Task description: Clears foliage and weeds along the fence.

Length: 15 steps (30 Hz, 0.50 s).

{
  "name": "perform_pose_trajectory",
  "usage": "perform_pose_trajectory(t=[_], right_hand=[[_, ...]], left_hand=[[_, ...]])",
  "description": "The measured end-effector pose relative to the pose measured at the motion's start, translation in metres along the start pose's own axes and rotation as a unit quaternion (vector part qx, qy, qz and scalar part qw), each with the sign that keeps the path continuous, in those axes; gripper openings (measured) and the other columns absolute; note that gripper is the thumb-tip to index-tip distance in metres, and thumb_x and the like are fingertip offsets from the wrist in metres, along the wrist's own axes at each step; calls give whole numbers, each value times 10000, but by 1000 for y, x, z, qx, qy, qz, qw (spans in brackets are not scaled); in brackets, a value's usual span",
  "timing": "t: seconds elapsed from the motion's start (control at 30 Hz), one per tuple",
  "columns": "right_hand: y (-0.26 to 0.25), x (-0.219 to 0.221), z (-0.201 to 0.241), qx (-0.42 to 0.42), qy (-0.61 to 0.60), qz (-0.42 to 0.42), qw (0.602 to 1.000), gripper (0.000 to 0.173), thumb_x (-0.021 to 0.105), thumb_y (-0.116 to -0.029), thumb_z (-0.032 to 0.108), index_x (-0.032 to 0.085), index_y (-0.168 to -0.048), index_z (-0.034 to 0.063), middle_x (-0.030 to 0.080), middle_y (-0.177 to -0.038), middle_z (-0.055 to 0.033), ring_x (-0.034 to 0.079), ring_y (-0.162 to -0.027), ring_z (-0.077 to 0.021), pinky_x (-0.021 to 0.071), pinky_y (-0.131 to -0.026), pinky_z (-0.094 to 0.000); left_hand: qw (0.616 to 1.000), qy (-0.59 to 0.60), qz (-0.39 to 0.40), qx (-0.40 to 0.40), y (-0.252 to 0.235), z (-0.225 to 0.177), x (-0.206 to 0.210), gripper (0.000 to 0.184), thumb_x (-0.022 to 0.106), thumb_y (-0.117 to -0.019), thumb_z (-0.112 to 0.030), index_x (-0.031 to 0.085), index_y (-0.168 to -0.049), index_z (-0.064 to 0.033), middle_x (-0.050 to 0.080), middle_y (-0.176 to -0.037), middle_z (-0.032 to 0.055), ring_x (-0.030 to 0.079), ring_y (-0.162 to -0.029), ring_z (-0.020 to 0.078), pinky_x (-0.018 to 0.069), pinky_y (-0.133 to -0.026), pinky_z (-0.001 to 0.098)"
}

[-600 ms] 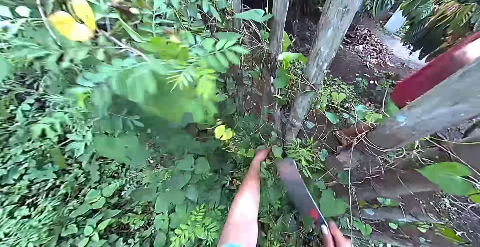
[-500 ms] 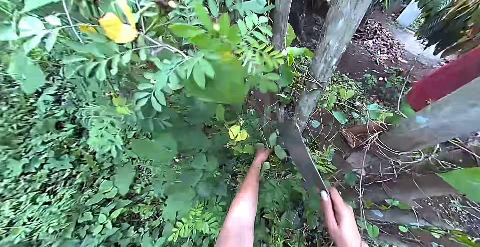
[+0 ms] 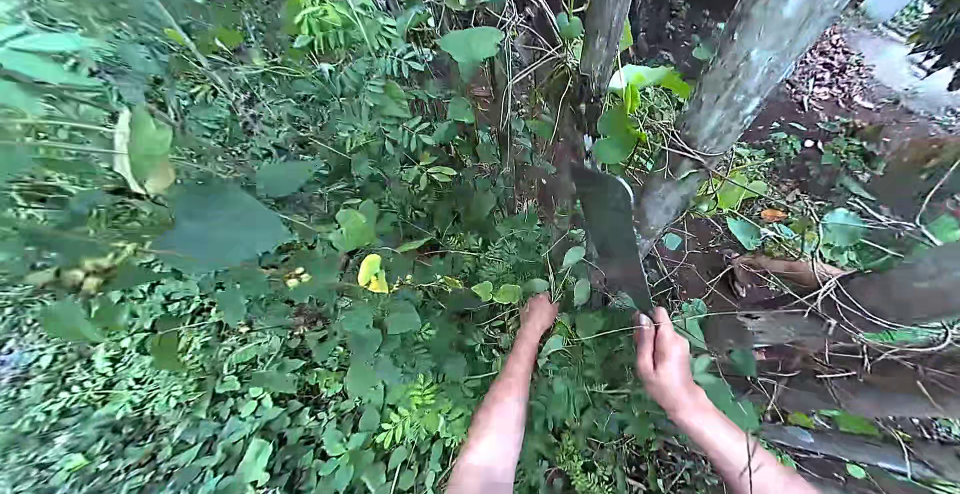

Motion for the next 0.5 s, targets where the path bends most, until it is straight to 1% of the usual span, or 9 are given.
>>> perform_pose_trajectory(t=[0.07,0.1,0.13,0.17,0.2,0.23,0.37,0.43,0.5], right_hand=[[0,19,-7,-36,8,-20,999,349,386,-1081,178,631,-1091,-70,629,-680,-92,641,-572,-167,570,-556,-330],[13,40,-24,7,45,31,998,354,405,-1068,167,645,-1126,-86,672,-714,-133,690,-613,-229,599,-597,-384],[29,63,-43,99,94,140,981,388,406,-1082,194,628,-1247,-79,725,-823,-198,745,-742,-328,619,-700,-479],[46,85,-66,218,132,281,925,453,345,-1118,271,532,-1419,-10,731,-1013,-244,735,-952,-401,584,-855,-560],[62,101,-88,305,142,366,867,484,302,-1126,317,459,-1495,45,701,-1162,-264,690,-1098,-437,540,-946,-611],[74,108,-100,357,136,392,837,495,293,-1126,335,450,-1505,59,682,-1221,-270,667,-1151,-447,522,-976,-630],[38,72,-52,341,116,379,852,472,309,-1124,358,593,-1346,54,712,-1108,-228,699,-1066,-397,544,-928,-590],[11,49,-2,262,95,363,889,458,307,-1129,348,582,-1340,50,714,-981,-206,716,-954,-380,556,-857,-570],[-18,36,34,168,53,282,943,427,331,-1126,294,607,-1283,8,699,-859,-176,716,-809,-348,571,-755,-536]], left_hand=[[1000,0,16,-11,10,2,0,545,564,-1016,-439,596,-1392,-45,641,-1341,239,578,-1300,418,407,-1092,665],[999,-5,26,-19,18,1,-3,543,550,-1025,-424,579,-1415,-48,630,-1361,238,565,-1316,419,395,-1102,666],[999,-18,31,-27,24,1,-8,527,540,-1027,-411,579,-1416,-57,628,-1367,230,563,-1319,415,395,-1100,662],[998,-35,29,-32,28,3,-10,508,540,-1022,-397,592,-1401,-63,635,-1359,223,567,-1312,413,404,-1092,660],[997,-55,23,-39,30,9,-9,492,542,-1012,-385,605,-1382,-66,644,-1346,216,576,-1302,412,417,-1083,658],[997,-64,9,-50,32,17,-11,484,551,-1002,-366,607,-1379,-67,650,-1338,212,581,-1296,413,425,-1077,658],[996,-71,-25,-56,37,33,-42,480,517,-1031,-339,562,-1428,-74,646,-1345,213,569,-1314,413,427,-1085,638],[996,-73,-16,-37,36,37,-46,473,507,-1046,-341,567,-1421,-61,640,-1349,227,558,-1323,426,407,-1101,648],[997,-75,-20,-16,34,39,-44,457,497,-1054,-347,589,-1394,-56,649,-1334,224,570,-1308,425,418,-1094,644]])
Point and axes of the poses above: each hand's wrist, its own y-axis away from the middle knuckle, its own x-axis out of the palm, z = x × y, the point moved 3 cm from there along -y, towards the middle knuckle
